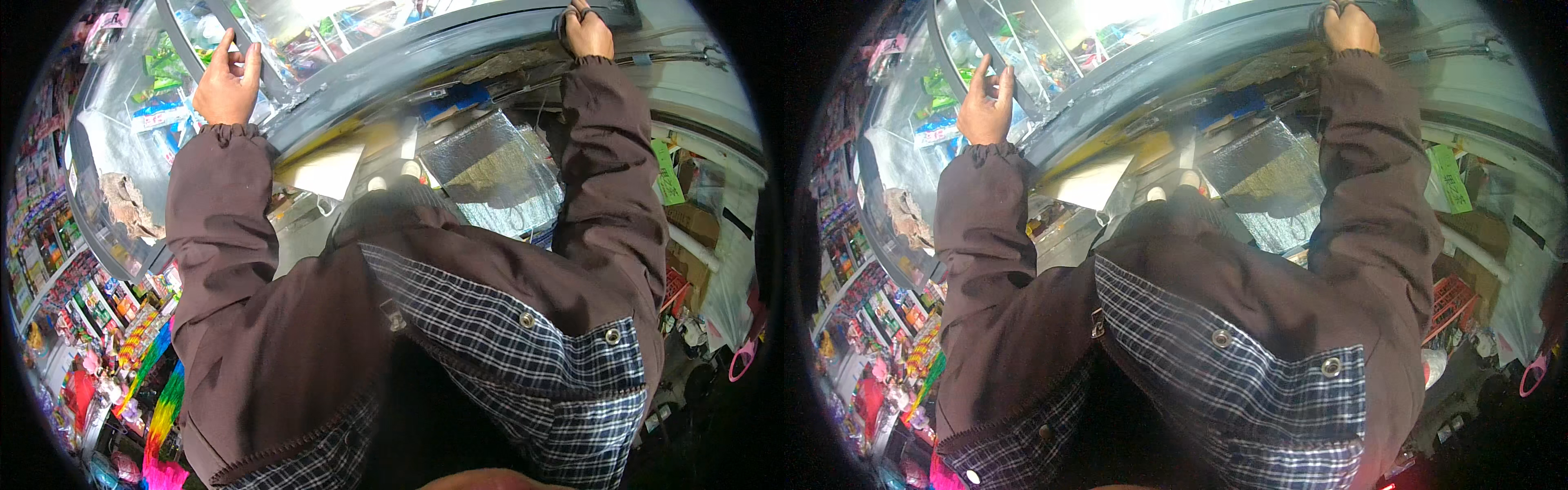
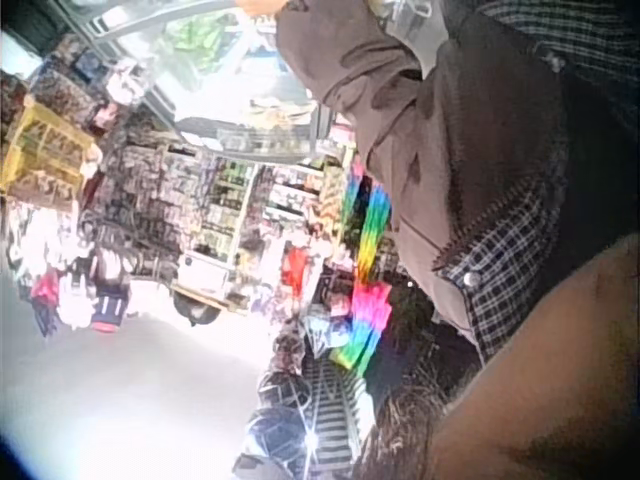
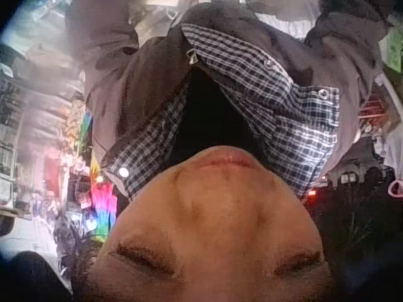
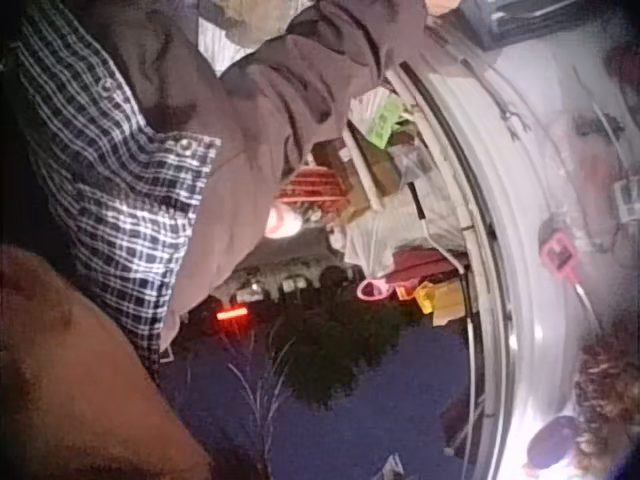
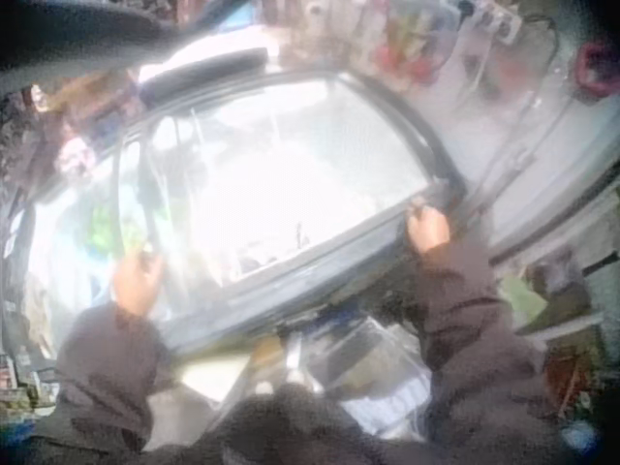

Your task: The person uses pliers to remove a damaged rubber seal from the edge of a chest freezer lid. They then lift the lid and continue to work on the seal along the frame, pulling and adjusting it with the tool.

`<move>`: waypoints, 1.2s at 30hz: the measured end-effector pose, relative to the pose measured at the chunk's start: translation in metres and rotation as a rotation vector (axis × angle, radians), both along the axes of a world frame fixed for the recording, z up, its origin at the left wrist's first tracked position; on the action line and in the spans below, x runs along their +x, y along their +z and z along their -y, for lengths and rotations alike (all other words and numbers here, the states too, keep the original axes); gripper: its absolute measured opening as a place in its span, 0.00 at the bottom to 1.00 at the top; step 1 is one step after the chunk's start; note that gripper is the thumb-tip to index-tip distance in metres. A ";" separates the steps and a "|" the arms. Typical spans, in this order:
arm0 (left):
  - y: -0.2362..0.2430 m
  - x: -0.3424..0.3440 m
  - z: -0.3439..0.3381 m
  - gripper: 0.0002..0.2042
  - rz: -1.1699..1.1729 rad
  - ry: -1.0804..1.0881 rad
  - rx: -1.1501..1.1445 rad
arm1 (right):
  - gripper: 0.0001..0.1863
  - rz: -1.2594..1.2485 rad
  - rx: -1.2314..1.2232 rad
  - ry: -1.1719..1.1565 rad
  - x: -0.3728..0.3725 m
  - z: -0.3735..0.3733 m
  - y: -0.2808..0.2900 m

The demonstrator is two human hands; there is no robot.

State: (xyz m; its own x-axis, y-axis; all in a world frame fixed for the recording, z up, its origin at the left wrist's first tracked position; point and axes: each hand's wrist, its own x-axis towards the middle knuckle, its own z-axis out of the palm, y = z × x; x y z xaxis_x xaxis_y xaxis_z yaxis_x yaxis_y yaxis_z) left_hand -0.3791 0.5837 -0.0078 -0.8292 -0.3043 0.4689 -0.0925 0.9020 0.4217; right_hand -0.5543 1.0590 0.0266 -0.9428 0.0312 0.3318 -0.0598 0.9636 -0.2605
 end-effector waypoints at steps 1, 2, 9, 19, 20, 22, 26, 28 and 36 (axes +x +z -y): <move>0.002 0.001 -0.003 0.22 0.001 0.018 0.002 | 0.18 0.036 0.008 -0.027 0.007 0.007 0.001; 0.004 0.002 -0.004 0.22 -0.014 0.010 0.000 | 0.18 0.054 0.048 -0.030 0.015 0.012 0.004; 0.004 0.000 -0.004 0.20 0.042 0.028 -0.006 | 0.21 0.211 0.008 -0.126 -0.007 0.003 0.005; 0.050 0.001 -0.017 0.21 0.153 -0.025 0.097 | 0.23 0.225 0.263 -0.142 -0.023 -0.018 0.049; 0.061 0.002 -0.024 0.21 0.149 -0.028 0.126 | 0.23 0.213 0.242 -0.189 -0.015 -0.024 0.062; 0.085 0.011 -0.025 0.23 0.089 -0.053 0.166 | 0.22 0.243 0.202 -0.137 -0.003 -0.018 0.090; 0.104 0.038 -0.034 0.30 0.085 -0.100 0.277 | 0.21 0.302 0.295 -0.203 0.024 -0.039 0.150; 0.102 0.052 -0.035 0.33 0.172 -0.047 0.328 | 0.21 0.199 0.033 -0.238 0.042 -0.065 0.159; 0.100 0.004 -0.051 0.30 0.263 0.155 0.660 | 0.25 0.235 -0.097 -0.141 -0.134 -0.137 0.127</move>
State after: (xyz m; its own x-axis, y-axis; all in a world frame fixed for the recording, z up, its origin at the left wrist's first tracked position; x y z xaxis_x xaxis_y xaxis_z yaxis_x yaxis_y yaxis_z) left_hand -0.3754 0.6347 0.0918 -0.8136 -0.5781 -0.0624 -0.3723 0.4354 0.8196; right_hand -0.6887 1.1959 0.1537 -0.9777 0.1880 0.0939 0.1456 0.9281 -0.3426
